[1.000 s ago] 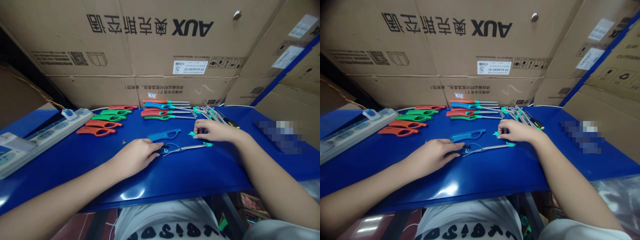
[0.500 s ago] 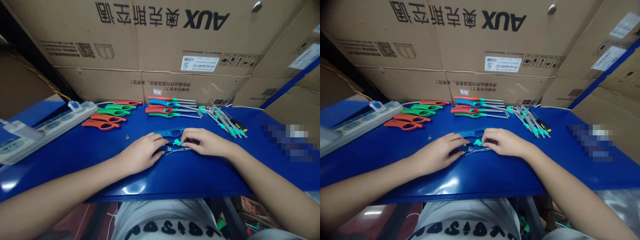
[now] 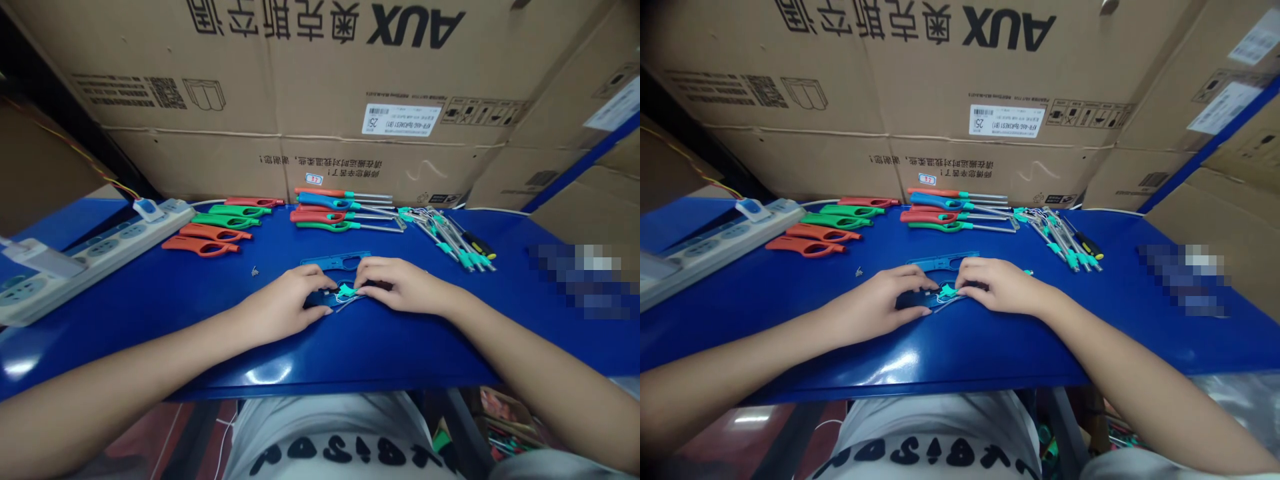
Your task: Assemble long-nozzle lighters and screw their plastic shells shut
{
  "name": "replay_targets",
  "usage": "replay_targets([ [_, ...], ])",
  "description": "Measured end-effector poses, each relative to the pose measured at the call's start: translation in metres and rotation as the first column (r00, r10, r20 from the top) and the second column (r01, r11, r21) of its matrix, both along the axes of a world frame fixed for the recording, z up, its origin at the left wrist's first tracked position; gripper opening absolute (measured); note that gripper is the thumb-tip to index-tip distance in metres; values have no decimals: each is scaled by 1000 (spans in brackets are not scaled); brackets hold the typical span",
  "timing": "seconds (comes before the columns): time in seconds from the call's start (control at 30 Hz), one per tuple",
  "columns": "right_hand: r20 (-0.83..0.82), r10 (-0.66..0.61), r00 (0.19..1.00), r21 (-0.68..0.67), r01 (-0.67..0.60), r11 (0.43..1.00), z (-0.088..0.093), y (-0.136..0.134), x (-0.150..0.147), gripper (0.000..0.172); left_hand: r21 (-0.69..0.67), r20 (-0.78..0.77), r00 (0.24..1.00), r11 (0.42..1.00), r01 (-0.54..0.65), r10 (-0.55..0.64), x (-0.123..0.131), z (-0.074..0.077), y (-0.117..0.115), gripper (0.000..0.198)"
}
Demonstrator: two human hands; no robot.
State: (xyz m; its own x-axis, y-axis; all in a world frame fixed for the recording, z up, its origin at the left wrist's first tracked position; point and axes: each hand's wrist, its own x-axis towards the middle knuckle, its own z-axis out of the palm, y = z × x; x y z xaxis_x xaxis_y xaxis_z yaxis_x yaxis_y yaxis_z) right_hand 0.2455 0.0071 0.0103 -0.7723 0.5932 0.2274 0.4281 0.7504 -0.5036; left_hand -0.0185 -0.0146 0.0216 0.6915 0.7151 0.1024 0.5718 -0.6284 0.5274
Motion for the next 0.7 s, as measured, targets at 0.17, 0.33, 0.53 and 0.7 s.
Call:
replay_targets([
  [0.17,-61,-5,998,-3,5,1000,-8,2,-4,12,-38,2,1000,999,-21,21,0,2,2,33],
  [0.33,-91,4,996,4,-4,1000,-10,0,-6,13,-58,11,999,998,-38,38,0,4,5,33],
  [0.53,-114,15,993,19,-13,1000,-11,0,-8,15,-102,43,997,993,-61,66,2,2,8,31],
  [0.7,-22,33,999,64,-32,997,-9,-3,-7,15,-114,51,996,991,-65,71,2,1,7,31],
])
